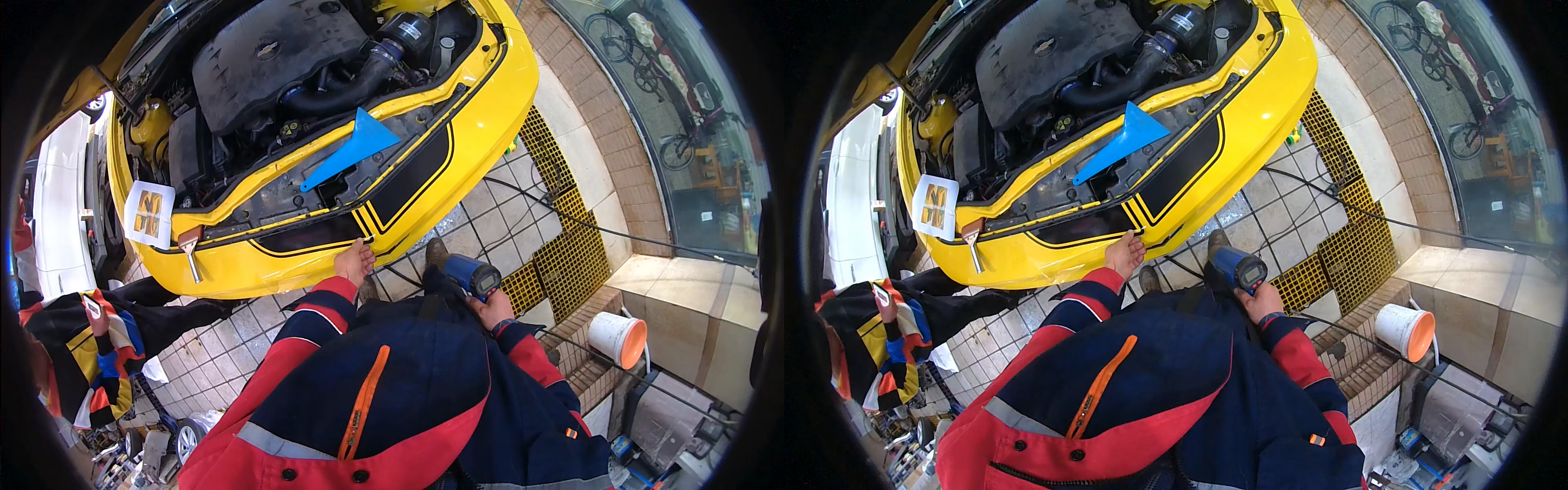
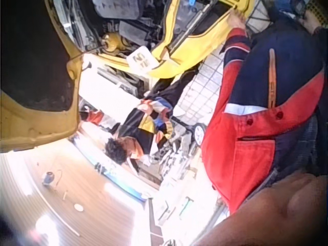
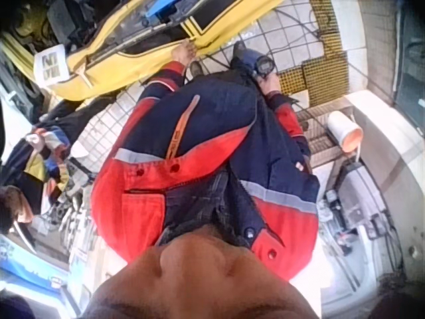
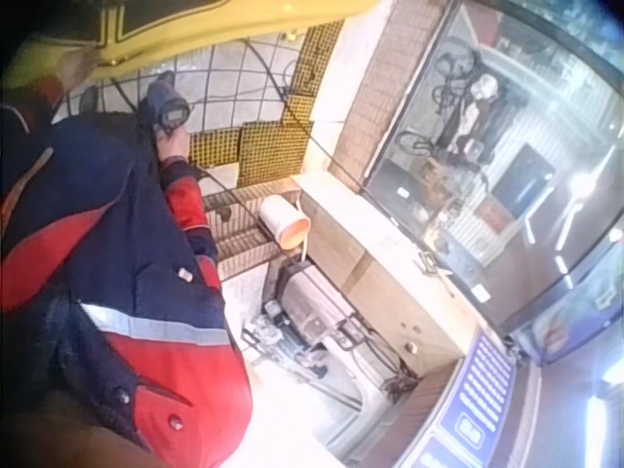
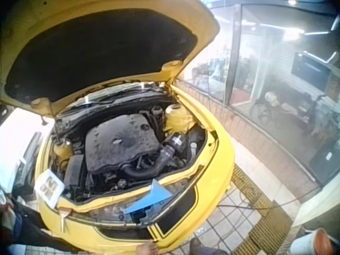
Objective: The person applies a black vinyl wrap to the front bumper and hood of a yellow car. They use a blue heat gun to warm the material and a blue squeegee to smooth it, then peel back and reposition sections to conform to the curves.
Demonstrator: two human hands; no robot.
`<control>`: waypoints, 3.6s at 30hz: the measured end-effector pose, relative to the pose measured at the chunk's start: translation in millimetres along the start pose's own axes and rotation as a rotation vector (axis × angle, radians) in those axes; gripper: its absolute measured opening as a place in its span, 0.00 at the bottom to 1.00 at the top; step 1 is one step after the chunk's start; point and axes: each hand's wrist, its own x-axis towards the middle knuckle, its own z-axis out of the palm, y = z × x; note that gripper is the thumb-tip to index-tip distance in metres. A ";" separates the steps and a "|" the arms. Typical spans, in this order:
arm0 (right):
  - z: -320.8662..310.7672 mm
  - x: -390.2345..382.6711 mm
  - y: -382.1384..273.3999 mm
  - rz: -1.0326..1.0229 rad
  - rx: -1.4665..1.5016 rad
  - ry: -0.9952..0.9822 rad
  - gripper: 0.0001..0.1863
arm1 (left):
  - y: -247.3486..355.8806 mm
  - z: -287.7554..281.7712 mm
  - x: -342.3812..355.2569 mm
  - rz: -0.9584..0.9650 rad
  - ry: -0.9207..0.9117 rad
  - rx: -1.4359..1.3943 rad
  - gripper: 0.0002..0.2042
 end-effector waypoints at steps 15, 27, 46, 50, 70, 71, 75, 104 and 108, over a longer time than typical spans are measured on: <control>7.7 9.7 -23.6 -0.237 0.174 0.056 0.19 | 20.6 0.0 -58.3 0.930 0.285 1.664 0.19; 30.4 10.3 -79.5 -0.215 0.522 -0.085 0.16 | 40.1 -8.2 -31.9 1.320 0.243 1.690 0.06; 46.2 -6.2 -99.9 -0.273 0.440 -0.093 0.23 | 55.9 -25.6 -50.6 1.188 0.054 1.386 0.05; 49.0 -7.4 -102.4 -0.241 0.371 -0.037 0.24 | 53.9 -28.0 -48.6 1.181 0.032 1.419 0.05; 16.9 -40.7 -19.4 0.080 0.280 0.140 0.20 | 44.7 0.0 -18.9 0.634 0.208 1.330 0.31; 21.2 -40.2 -18.2 0.088 0.313 0.146 0.20 | 45.0 -0.3 -20.0 0.652 0.231 1.365 0.32; 28.7 -32.5 -11.9 -0.148 0.337 0.211 0.19 | 50.9 3.5 -27.3 0.762 0.289 1.560 0.33; 5.9 6.5 -106.5 -0.282 0.266 -0.014 0.18 | 102.5 11.6 -59.0 0.322 0.088 1.555 0.28; 7.0 2.7 -100.6 -0.342 0.296 0.024 0.19 | 99.9 22.2 -58.2 0.335 0.130 1.478 0.30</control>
